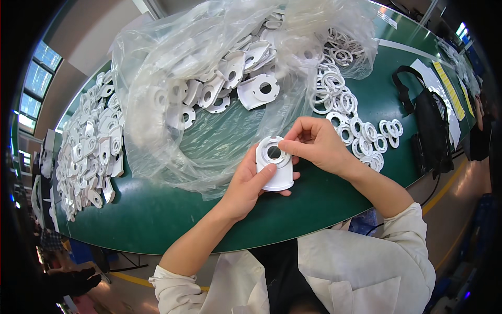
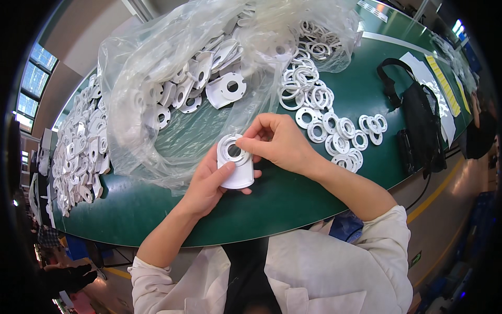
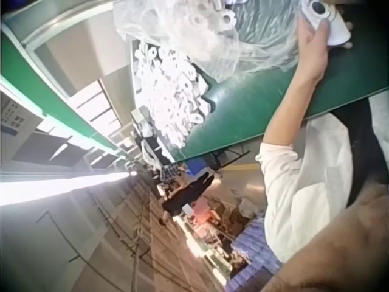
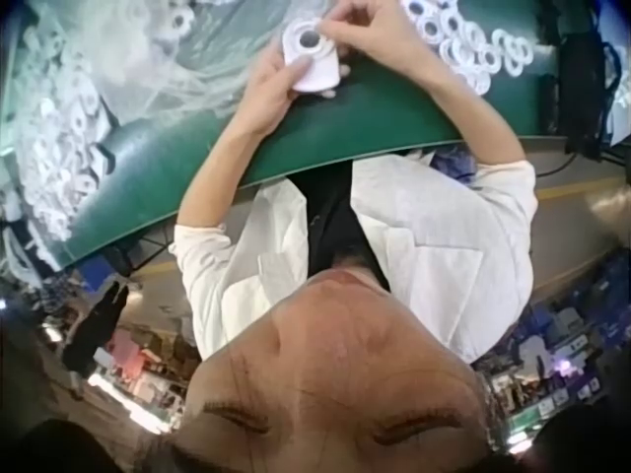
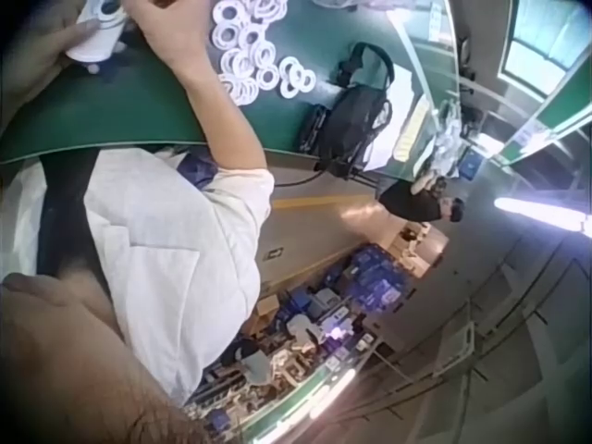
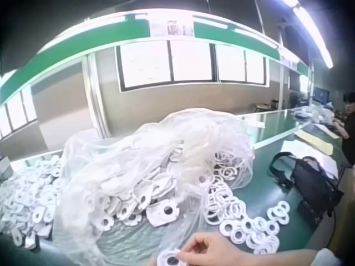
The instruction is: Assembling white plastic housing units by inserting circular ring components into them.
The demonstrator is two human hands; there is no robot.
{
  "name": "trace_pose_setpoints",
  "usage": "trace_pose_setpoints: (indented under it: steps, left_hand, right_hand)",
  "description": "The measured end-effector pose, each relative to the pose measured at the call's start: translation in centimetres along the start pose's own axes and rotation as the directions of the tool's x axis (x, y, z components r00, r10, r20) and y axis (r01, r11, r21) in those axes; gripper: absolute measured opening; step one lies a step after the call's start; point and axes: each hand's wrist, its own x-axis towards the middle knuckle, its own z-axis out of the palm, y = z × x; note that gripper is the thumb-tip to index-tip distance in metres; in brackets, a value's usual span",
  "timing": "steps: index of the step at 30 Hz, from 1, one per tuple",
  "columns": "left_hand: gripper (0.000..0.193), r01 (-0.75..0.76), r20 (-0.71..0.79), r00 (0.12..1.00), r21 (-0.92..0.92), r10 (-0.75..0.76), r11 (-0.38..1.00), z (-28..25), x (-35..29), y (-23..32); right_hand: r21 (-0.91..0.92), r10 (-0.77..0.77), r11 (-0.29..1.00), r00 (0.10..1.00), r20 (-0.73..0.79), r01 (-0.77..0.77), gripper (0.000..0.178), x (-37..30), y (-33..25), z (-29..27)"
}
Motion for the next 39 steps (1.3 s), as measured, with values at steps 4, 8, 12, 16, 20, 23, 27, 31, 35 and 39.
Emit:
trace_pose_setpoints:
  steps: [4,8,12,16,20,23,27,31,35,39]
  left_hand:
    - [0.047,-0.048,0.003,0.999,0.221,0.048,0.974,0.1,-0.1,0.3]
    - [0.047,-0.068,-0.004,0.997,0.344,0.074,0.937,0.6,-0.5,-0.2]
    - [0.033,-0.072,-0.129,0.978,0.532,0.165,0.844,0.8,-0.6,0.4]
    - [0.020,-0.130,-0.105,0.954,0.696,0.279,0.706,-0.4,-0.4,-0.1]
    - [0.020,-0.247,-0.050,0.867,0.821,0.496,0.515,-0.3,-0.3,-0.4]
    - [0.019,-0.214,-0.011,0.865,0.896,0.501,0.390,-0.3,-0.4,0.0]
    - [0.020,-0.168,-0.007,0.906,0.912,0.423,0.375,-0.5,-0.6,0.1]
    - [0.015,-0.215,-0.136,0.900,0.687,0.413,0.694,0.2,-0.5,-0.6]
    - [0.018,-0.355,-0.148,0.902,0.282,0.406,0.891,0.0,0.0,-1.1]
    - [0.024,-0.306,-0.023,0.946,0.252,0.322,0.918,1.0,-0.2,-1.2]
  right_hand:
    - [0.050,-0.095,0.994,0.995,-0.017,0.096,0.013,-0.1,0.1,0.5]
    - [-0.026,-0.118,0.993,0.992,0.040,0.119,0.015,-0.2,0.1,0.4]
    - [-0.188,-0.137,0.969,0.982,0.127,0.160,0.013,-0.3,-0.3,0.0]
    - [-0.196,-0.176,0.959,0.974,0.144,0.203,0.013,-0.3,-0.3,-0.1]
    - [-0.319,-0.217,0.911,0.961,0.172,0.262,0.011,-0.5,-0.2,0.4]
    - [-0.415,-0.196,0.871,0.961,0.198,0.263,0.010,-0.7,-0.4,0.5]
    - [-0.539,-0.130,0.803,0.958,0.255,0.253,0.010,-0.8,-0.8,0.3]
    - [-0.296,-0.182,0.933,0.978,0.098,0.203,0.013,-0.4,0.3,0.5]
    - [0.023,-0.169,0.985,0.986,-0.006,0.169,0.020,-0.1,0.4,0.7]
    - [-0.060,-0.190,0.980,0.982,0.004,0.189,0.021,-0.3,0.2,0.7]
